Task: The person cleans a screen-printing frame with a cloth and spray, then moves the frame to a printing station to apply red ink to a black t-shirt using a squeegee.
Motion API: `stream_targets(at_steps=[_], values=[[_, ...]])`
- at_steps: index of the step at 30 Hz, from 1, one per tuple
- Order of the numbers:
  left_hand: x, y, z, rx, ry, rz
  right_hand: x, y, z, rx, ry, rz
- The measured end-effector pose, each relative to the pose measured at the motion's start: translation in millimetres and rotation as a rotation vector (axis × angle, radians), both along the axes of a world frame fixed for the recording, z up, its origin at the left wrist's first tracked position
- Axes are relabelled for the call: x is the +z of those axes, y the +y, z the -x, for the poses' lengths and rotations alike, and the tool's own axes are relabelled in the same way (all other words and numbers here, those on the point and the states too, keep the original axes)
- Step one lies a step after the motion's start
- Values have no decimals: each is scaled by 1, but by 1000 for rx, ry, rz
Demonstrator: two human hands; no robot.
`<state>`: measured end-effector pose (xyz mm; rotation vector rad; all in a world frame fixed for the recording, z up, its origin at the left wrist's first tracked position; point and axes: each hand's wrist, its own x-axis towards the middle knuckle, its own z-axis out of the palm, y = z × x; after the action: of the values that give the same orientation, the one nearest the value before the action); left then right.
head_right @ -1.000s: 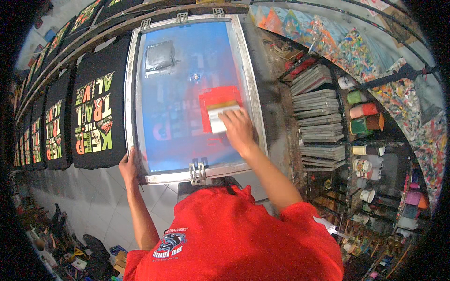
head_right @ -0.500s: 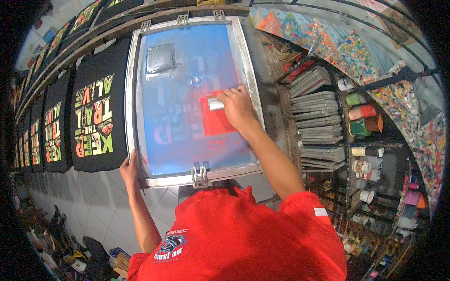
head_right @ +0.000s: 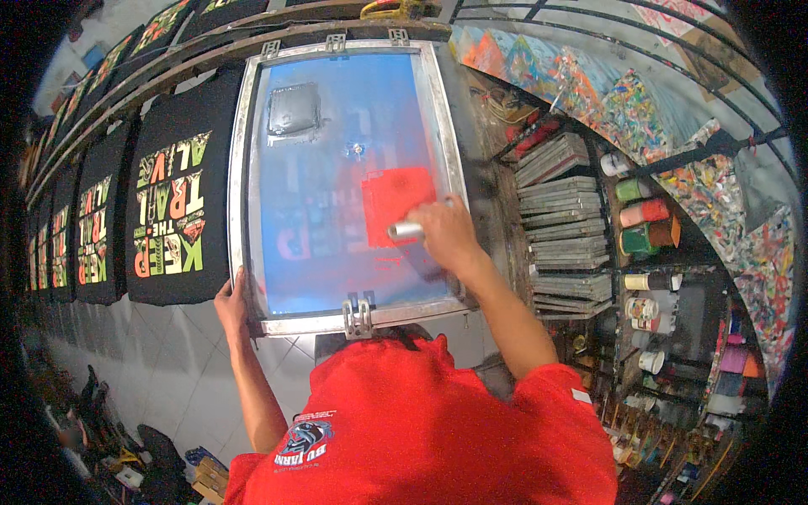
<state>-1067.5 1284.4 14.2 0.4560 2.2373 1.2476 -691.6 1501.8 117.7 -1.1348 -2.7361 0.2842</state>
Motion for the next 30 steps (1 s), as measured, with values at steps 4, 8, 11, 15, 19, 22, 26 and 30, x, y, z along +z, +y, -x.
stream_targets(at_steps=[4, 8, 11, 15, 19, 22, 26, 30], values=[[-5, 0, 5, -21, -31, 29, -7, 52, 31, -21, 105, -163], [3, 1, 3, -15, -45, 16, -42, 48, 38, -31, 100, -283], [2, -2, 2, -14, -59, 1, -46, 29, 31, -51, 143, -259], [5, -3, 1, -6, -91, 21, -42, -6, 20, -55, 151, -232], [-4, -4, 2, -5, -33, 14, -22, -35, 1, -31, 28, -94], [-4, -3, 3, -13, -2, 14, -9, -30, -14, -73, 201, -14], [4, -1, 4, -56, -23, 76, -1, -6, -37, -751, 704, 654], [4, -1, 10, -148, -20, 74, -27, 11, -54, -912, 1316, 949]])
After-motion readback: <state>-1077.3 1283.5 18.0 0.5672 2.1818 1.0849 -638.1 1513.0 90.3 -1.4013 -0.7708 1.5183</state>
